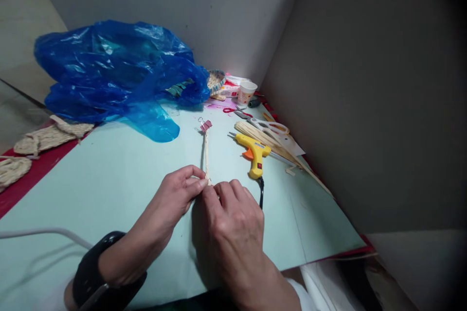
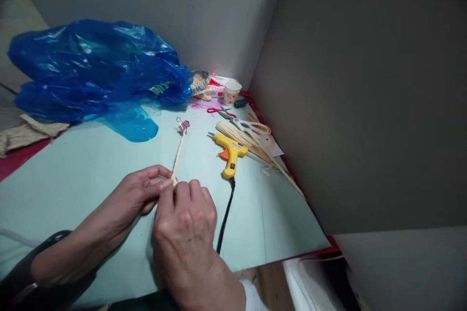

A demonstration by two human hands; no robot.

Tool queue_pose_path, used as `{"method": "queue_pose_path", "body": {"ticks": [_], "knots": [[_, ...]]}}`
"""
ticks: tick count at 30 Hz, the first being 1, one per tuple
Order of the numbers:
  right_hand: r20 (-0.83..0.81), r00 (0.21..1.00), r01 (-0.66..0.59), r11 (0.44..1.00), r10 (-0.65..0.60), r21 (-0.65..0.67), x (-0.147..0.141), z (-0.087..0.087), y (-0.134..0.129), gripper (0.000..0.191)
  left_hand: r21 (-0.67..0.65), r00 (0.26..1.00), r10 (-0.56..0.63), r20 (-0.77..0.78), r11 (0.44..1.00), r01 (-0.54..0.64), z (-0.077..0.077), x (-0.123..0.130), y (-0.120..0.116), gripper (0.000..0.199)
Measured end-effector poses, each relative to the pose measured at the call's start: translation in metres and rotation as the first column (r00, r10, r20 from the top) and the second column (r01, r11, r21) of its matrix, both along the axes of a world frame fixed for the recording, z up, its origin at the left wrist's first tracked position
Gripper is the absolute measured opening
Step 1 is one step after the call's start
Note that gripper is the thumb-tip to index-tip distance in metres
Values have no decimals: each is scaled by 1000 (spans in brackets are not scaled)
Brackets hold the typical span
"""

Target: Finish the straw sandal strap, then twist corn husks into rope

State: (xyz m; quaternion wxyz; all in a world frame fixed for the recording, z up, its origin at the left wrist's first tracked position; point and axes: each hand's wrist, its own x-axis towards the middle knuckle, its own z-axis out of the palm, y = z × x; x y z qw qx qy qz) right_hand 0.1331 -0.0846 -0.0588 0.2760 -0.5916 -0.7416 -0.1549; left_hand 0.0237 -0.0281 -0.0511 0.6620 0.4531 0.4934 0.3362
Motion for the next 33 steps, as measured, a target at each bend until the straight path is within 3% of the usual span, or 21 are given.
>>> {"method": "queue_pose_path", "body": {"ticks": [4, 7, 9, 12, 14, 18, 22, 28, 30, 33], "knots": [[-205, 976, -119, 975, 80, -189, 19, 13, -5, 15, -14, 1000, 20, 1, 1000, -20, 5, 1, 1, 8], [-509, 859, -281, 887, 62, -367, 43, 27, 5, 19, -24, 999, 4, 32, 1000, -4, 7, 1, 1, 8], [-606, 795, -369, 781, -15, -504, 53, 32, 19, 21, -15, 1000, 1, 24, 1000, 0, 6, 1, 2, 10], [-753, 658, -621, 544, -29, -564, 56, 31, 39, 22, -15, 999, -12, 34, 1000, 12, 6, 0, 3, 11], [-794, 607, -691, 474, -29, -546, 52, 26, 50, 27, 1, 1000, -6, 29, 1000, 6, 6, -1, 2, 11], [-788, 614, -663, 512, -44, -546, 45, 20, 58, 28, 46, 998, 6, -56, 999, -3, 7, -3, 0, 13], [-877, 447, -738, 482, -175, -473, 45, 15, 56, 29, 79, 995, -3, -95, 997, 11, 3, -3, 0, 20], [-898, 415, -687, 598, -143, -413, 45, 4, 52, 21, 163, 974, -57, -218, 982, 94, 6, -6, -4, 19], [-883, 445, -643, 632, -152, -432, 44, 4, 51, 19, 215, 919, -75, -388, 962, 169, 11, -6, -6, 18], [-845, 512, -583, 661, -153, -473, 42, 7, 49, 19, 299, 724, -4, -690, 909, 290, 16, -7, -10, 18]]}}
